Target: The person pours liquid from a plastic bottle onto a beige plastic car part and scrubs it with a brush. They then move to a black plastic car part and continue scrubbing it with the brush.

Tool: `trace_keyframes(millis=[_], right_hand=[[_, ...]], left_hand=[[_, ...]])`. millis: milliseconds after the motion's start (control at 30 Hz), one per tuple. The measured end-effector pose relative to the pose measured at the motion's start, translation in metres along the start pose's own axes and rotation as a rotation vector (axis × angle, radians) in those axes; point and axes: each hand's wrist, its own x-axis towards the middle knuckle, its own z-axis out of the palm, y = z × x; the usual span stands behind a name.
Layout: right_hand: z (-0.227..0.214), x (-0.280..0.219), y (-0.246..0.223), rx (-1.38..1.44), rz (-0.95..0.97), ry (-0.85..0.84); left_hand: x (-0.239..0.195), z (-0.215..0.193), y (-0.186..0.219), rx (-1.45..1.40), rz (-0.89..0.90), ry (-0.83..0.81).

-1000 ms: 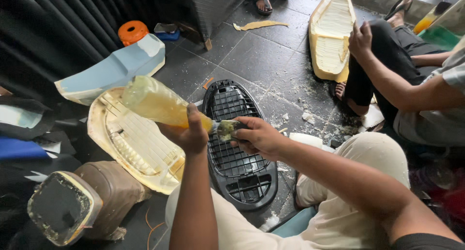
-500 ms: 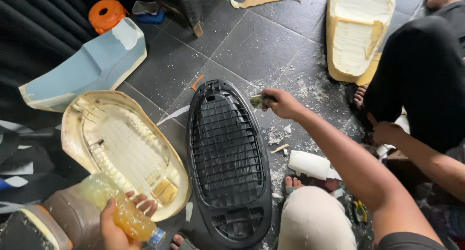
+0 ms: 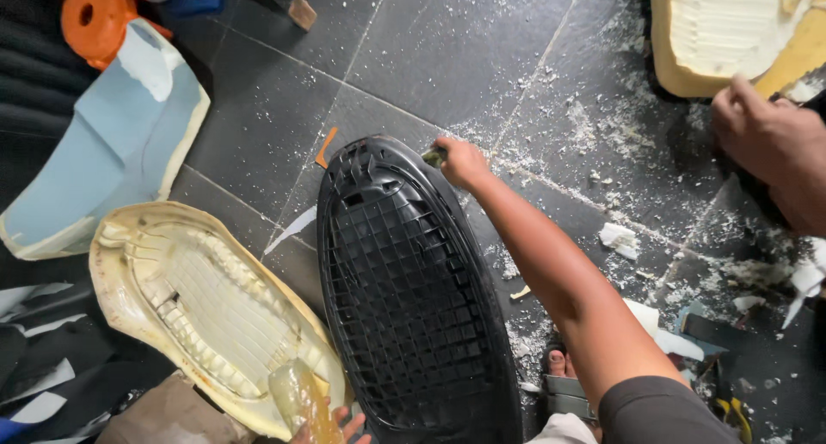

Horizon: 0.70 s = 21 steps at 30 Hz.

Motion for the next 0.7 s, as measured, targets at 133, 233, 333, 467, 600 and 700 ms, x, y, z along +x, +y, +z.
trace_keyframes(millis=[133, 233, 333, 467, 600, 700], right_hand=[[0.003, 0.015, -0.013, -0.063, -0.088, 0.046], [-0.001, 0.020, -0.027, -0.171, -0.210, 0.031], [-0.001, 0.031, -0.035, -0.222, -0.230, 0.009], [0.005, 0.042, -0.031, -0.301, -0.322, 0.003], [0.001, 0.041, -0.031, -0.301, -0.312, -0.050], [0.000, 0.040, -0.027, -0.296, -0.295, -0.076]], left_hand=[[0.028, 0.035, -0.021, 0.104, -0.039, 0.230], [0.045, 0.040, -0.042, 0.310, 0.032, 0.765], [0.078, 0.050, -0.064, 0.239, 0.158, 0.749], [0.121, 0.067, -0.084, 0.445, 0.335, 0.997], [0.149, 0.075, -0.089, 0.453, 0.328, 1.010], [0.164, 0.073, -0.094, 0.308, 0.351, 1.127]])
